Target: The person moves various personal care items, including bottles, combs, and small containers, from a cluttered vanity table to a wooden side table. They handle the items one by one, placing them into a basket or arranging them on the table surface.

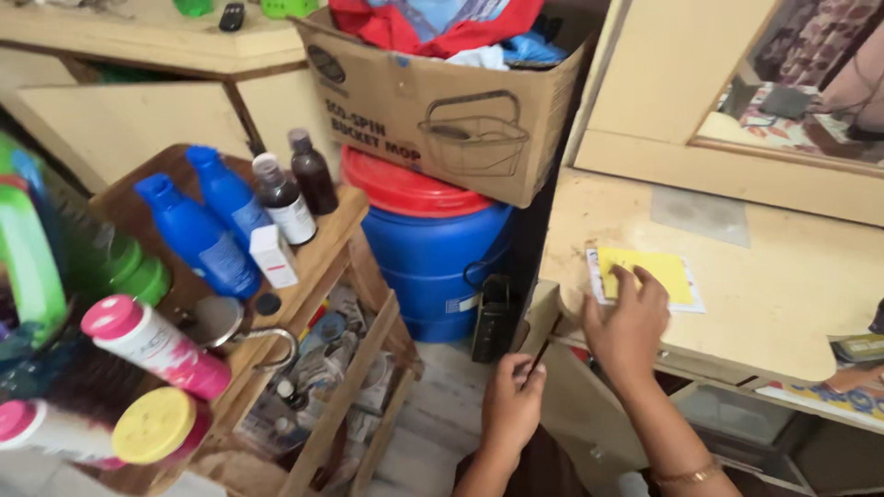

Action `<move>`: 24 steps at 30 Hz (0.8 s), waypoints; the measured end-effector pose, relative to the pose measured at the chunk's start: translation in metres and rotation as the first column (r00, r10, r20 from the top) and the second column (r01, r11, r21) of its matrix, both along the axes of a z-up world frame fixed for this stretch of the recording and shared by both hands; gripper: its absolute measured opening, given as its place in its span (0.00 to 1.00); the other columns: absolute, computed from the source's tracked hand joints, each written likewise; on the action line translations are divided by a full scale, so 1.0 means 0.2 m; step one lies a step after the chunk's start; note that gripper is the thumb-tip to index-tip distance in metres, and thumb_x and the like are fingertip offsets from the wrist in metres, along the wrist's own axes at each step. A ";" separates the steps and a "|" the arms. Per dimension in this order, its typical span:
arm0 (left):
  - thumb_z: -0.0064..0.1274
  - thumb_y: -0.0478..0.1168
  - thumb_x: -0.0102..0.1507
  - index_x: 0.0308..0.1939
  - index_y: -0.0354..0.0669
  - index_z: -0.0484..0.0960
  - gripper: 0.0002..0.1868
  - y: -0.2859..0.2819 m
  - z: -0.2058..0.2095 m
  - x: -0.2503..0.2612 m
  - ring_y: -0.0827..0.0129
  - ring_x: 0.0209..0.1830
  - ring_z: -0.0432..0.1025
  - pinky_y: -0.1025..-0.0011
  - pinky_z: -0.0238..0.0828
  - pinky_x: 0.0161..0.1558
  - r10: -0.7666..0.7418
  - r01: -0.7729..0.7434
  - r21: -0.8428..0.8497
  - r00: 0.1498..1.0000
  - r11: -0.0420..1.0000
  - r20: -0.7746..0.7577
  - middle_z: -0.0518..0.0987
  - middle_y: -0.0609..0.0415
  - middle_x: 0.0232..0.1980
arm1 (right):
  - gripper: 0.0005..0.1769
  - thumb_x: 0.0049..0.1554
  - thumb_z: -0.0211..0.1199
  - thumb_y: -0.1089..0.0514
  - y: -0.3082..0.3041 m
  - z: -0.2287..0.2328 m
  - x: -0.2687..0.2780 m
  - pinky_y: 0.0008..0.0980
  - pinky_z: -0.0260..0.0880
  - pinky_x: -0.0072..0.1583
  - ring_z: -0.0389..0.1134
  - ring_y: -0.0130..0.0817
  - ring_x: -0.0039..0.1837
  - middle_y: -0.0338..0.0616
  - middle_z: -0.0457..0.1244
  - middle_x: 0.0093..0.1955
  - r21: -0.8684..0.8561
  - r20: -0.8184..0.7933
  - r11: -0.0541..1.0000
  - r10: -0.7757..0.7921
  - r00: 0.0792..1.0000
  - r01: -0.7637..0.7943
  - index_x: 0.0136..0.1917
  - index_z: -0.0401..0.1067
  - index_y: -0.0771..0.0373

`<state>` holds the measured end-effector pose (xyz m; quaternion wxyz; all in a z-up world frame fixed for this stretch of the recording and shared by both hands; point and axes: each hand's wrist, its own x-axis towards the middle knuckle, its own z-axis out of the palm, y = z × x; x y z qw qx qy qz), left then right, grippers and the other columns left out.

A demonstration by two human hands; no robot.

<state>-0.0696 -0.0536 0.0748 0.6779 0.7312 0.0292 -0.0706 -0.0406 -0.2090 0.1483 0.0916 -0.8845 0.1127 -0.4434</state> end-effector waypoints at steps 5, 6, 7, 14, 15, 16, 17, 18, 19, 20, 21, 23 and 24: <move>0.59 0.47 0.61 0.50 0.45 0.82 0.16 0.00 0.01 0.00 0.68 0.49 0.79 0.70 0.74 0.51 -0.011 0.012 0.098 1.000 0.995 -0.010 0.86 0.54 0.46 | 0.33 0.54 0.67 0.42 -0.15 -0.04 -0.06 0.54 0.55 0.68 0.63 0.50 0.67 0.53 0.65 0.63 0.034 -0.189 0.999 0.014 0.982 -0.008 0.66 0.72 0.64; 0.59 0.46 0.61 0.49 0.44 0.83 0.16 0.00 0.01 0.00 0.68 0.49 0.80 0.71 0.74 0.51 -0.010 0.013 0.097 0.999 0.995 -0.030 0.86 0.54 0.45 | 0.32 0.55 0.66 0.41 -0.13 -0.04 -0.07 0.53 0.55 0.69 0.64 0.47 0.67 0.49 0.66 0.63 0.056 -0.221 0.998 0.030 0.975 -0.018 0.65 0.73 0.62; 0.59 0.46 0.61 0.49 0.44 0.83 0.15 0.01 0.01 0.00 0.69 0.49 0.80 0.71 0.74 0.51 -0.015 0.017 0.076 1.000 0.997 -0.027 0.86 0.54 0.45 | 0.33 0.53 0.67 0.40 -0.11 -0.05 -0.08 0.52 0.56 0.69 0.64 0.46 0.66 0.48 0.66 0.62 0.060 -0.236 0.998 0.045 0.971 -0.032 0.65 0.73 0.61; 0.55 0.44 0.64 0.53 0.42 0.80 0.16 0.07 0.03 0.02 0.70 0.54 0.78 0.73 0.72 0.55 0.011 -0.034 -0.177 0.991 0.984 -0.130 0.84 0.53 0.52 | 0.35 0.42 0.75 0.42 0.07 -0.04 -0.15 0.49 0.61 0.64 0.64 0.49 0.65 0.48 0.66 0.62 0.035 -0.216 0.987 0.162 0.963 -0.158 0.59 0.74 0.60; 0.55 0.44 0.64 0.53 0.42 0.80 0.16 0.08 0.03 0.03 0.70 0.55 0.77 0.73 0.71 0.56 0.017 -0.050 -0.214 0.988 0.976 -0.154 0.83 0.53 0.54 | 0.36 0.40 0.76 0.43 0.08 -0.03 -0.15 0.49 0.61 0.63 0.64 0.50 0.64 0.49 0.65 0.62 0.017 -0.207 0.987 0.157 0.966 -0.157 0.59 0.74 0.61; 0.54 0.44 0.64 0.53 0.42 0.80 0.16 0.09 0.03 0.04 0.70 0.56 0.77 0.73 0.71 0.57 0.024 -0.063 -0.233 0.985 0.970 -0.169 0.83 0.53 0.54 | 0.32 0.41 0.74 0.48 0.08 -0.03 -0.15 0.49 0.61 0.63 0.64 0.49 0.65 0.47 0.66 0.62 0.007 -0.190 0.987 0.159 0.969 -0.161 0.58 0.75 0.60; 0.54 0.44 0.64 0.54 0.42 0.79 0.16 0.10 0.03 0.05 0.69 0.57 0.77 0.73 0.71 0.57 0.030 -0.077 -0.252 0.982 0.965 -0.185 0.83 0.53 0.55 | 0.29 0.42 0.73 0.52 0.08 -0.04 -0.15 0.48 0.61 0.64 0.65 0.49 0.66 0.45 0.66 0.63 -0.003 -0.173 0.986 0.161 0.972 -0.164 0.58 0.76 0.59; 0.53 0.44 0.64 0.54 0.41 0.79 0.16 0.09 0.03 0.05 0.69 0.57 0.77 0.73 0.71 0.57 0.035 -0.089 -0.272 0.979 0.958 -0.200 0.83 0.52 0.55 | 0.26 0.44 0.71 0.57 0.08 -0.04 -0.15 0.47 0.62 0.64 0.65 0.48 0.67 0.44 0.67 0.63 -0.015 -0.155 0.986 0.162 0.975 -0.166 0.58 0.76 0.59; 0.53 0.44 0.64 0.54 0.41 0.79 0.16 0.09 0.03 0.05 0.69 0.57 0.77 0.73 0.71 0.57 0.039 -0.092 -0.288 0.982 0.953 -0.187 0.83 0.52 0.55 | 0.23 0.45 0.70 0.59 0.07 -0.05 -0.16 0.46 0.62 0.64 0.66 0.47 0.66 0.42 0.68 0.62 0.004 -0.139 0.986 0.166 0.976 -0.168 0.56 0.77 0.58; 0.54 0.44 0.64 0.54 0.41 0.79 0.17 0.08 0.03 0.06 0.70 0.57 0.77 0.73 0.71 0.58 0.043 -0.095 -0.303 0.984 0.948 -0.174 0.83 0.52 0.55 | 0.19 0.47 0.69 0.60 0.07 -0.05 -0.16 0.45 0.62 0.64 0.66 0.45 0.65 0.41 0.68 0.60 0.024 -0.122 0.985 0.171 0.978 -0.170 0.54 0.77 0.58; 0.54 0.44 0.64 0.53 0.40 0.79 0.17 0.08 0.03 0.06 0.70 0.57 0.77 0.73 0.71 0.58 0.048 -0.098 -0.318 0.986 0.943 -0.161 0.83 0.52 0.55 | 0.16 0.49 0.68 0.62 0.07 -0.06 -0.16 0.44 0.63 0.63 0.67 0.44 0.64 0.40 0.69 0.59 0.043 -0.105 0.984 0.175 0.979 -0.172 0.52 0.77 0.58; 0.53 0.46 0.64 0.55 0.43 0.78 0.18 0.07 0.01 0.06 0.70 0.58 0.76 0.72 0.70 0.58 0.015 -0.096 -0.337 0.972 0.937 -0.236 0.82 0.54 0.57 | 0.11 0.50 0.68 0.65 0.09 -0.09 -0.17 0.43 0.64 0.61 0.68 0.44 0.62 0.40 0.70 0.56 0.054 -0.055 0.980 0.193 0.980 -0.190 0.49 0.77 0.59; 0.53 0.47 0.64 0.56 0.44 0.78 0.19 0.07 0.00 0.06 0.71 0.58 0.75 0.71 0.70 0.58 0.001 -0.098 -0.345 0.962 0.934 -0.272 0.82 0.55 0.58 | 0.09 0.51 0.67 0.66 0.11 -0.10 -0.18 0.42 0.65 0.60 0.68 0.43 0.61 0.40 0.70 0.55 0.061 -0.030 0.978 0.203 0.979 -0.201 0.47 0.77 0.60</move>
